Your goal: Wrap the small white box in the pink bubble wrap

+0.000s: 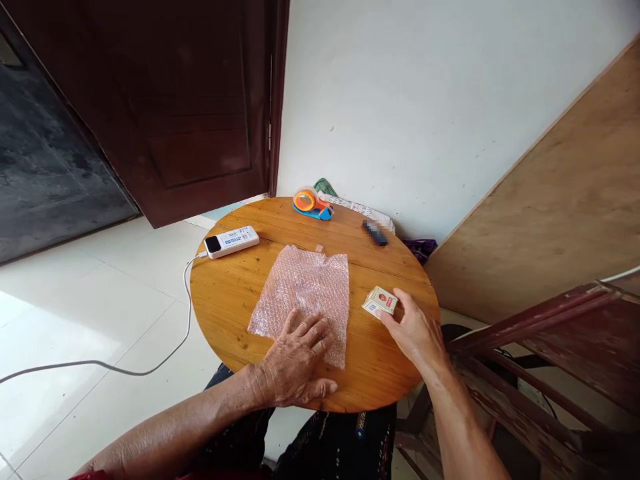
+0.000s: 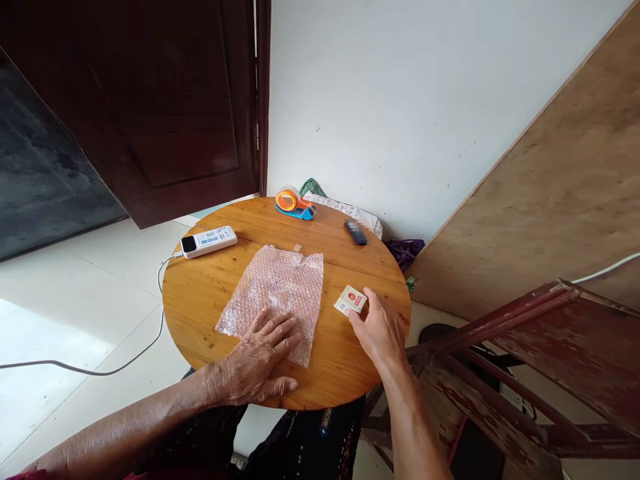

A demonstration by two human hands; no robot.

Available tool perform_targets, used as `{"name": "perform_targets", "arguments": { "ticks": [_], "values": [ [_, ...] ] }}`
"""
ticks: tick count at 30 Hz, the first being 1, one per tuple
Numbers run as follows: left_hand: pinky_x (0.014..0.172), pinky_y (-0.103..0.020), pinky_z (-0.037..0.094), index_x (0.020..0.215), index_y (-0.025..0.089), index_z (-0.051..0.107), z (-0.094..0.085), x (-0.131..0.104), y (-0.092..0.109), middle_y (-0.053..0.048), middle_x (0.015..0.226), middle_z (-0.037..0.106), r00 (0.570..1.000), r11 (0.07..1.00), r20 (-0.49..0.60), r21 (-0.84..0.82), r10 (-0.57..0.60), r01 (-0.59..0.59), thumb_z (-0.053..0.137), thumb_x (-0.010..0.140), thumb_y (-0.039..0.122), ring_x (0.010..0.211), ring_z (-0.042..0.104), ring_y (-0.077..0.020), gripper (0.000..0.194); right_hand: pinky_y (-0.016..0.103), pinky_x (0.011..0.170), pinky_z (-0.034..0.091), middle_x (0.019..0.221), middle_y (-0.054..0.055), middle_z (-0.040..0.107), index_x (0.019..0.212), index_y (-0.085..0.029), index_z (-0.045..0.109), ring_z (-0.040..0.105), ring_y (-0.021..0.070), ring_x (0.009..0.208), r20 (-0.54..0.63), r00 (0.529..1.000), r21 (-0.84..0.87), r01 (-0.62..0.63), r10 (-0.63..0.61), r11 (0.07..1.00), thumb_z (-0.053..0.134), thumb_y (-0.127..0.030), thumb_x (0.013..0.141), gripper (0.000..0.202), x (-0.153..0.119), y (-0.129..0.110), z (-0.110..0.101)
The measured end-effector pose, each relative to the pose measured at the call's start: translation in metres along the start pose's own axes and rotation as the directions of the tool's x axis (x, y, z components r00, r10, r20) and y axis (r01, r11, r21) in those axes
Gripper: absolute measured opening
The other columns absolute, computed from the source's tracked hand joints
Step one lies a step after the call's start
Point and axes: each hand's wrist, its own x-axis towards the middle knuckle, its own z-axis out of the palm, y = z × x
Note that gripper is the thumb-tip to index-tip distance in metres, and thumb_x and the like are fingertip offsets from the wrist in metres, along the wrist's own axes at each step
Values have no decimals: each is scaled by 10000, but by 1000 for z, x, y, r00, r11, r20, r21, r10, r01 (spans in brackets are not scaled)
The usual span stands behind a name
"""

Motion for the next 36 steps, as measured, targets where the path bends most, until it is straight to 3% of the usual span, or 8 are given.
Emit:
{"name": "perform_targets", "arguments": {
  "ticks": [3,7,10,12,16,20,23,36],
  "values": [
    [1209,-642,45,1449,147,433,0,-1,0,-161,1566,363,1000,1000,-18,4,20,-20,399,917,680,1494,212,-347,754,452,837,519,1041,117,734,1167,-206,621,682,317,959,54,996,149,-80,72,986,630,-382,763,441,-3,-5,1],
    [1202,-644,55,1469,137,402,1,0,0,-184,1543,388,999,1000,-43,4,22,-22,403,920,670,1480,240,-351,765,365,816,538,1078,89,723,1139,-223,605,683,243,927,0,993,489,102,-117,866,667,-453,780,431,-17,-58,-2],
    [1195,-646,71,1484,158,384,2,3,1,-179,1524,413,998,999,-59,15,30,-29,451,901,667,1465,258,-364,777,328,778,545,1015,58,729,1136,-230,579,689,210,862,157,950,581,134,-271,803,663,-387,792,387,-18,-98,10],
    [1193,-637,99,1467,177,410,1,2,3,-162,1526,410,995,999,-88,13,36,-35,495,880,666,1447,279,-369,769,340,792,538,952,40,731,1082,-229,589,686,210,848,244,923,525,132,-298,841,654,-304,765,332,-12,-110,26],
    [1166,-592,203,1256,210,593,-9,-13,6,-112,1439,505,988,999,-151,-30,26,-31,564,876,595,1345,402,-342,542,364,812,538,936,38,726,1055,-222,576,684,216,860,283,910,508,126,-303,852,621,-262,749,312,-3,-100,60],
    [996,-485,397,1098,191,632,-21,-31,-2,-89,1203,634,970,994,-223,-71,-99,85,599,888,366,1085,534,-270,276,401,912,523,1122,86,701,1214,-215,533,674,231,999,251,911,608,115,-327,786,634,-283,756,474,-7,-84,73],
    [905,-455,427,1050,178,637,-22,-35,-11,-93,1147,642,964,988,-217,-53,-155,147,612,863,297,1009,531,-263,223,398,915,529,1167,94,692,1228,-220,536,675,232,1026,239,913,645,106,-332,757,631,-282,766,475,-10,-80,74],
    [894,-437,411,1053,195,639,-20,-36,-14,-78,1117,635,973,988,-178,27,-144,151,619,870,283,1010,520,-257,204,419,938,524,1129,69,702,1176,-245,571,662,249,1050,170,910,589,214,-378,780,648,-272,755,429,-12,-79,79]
  ]
}}
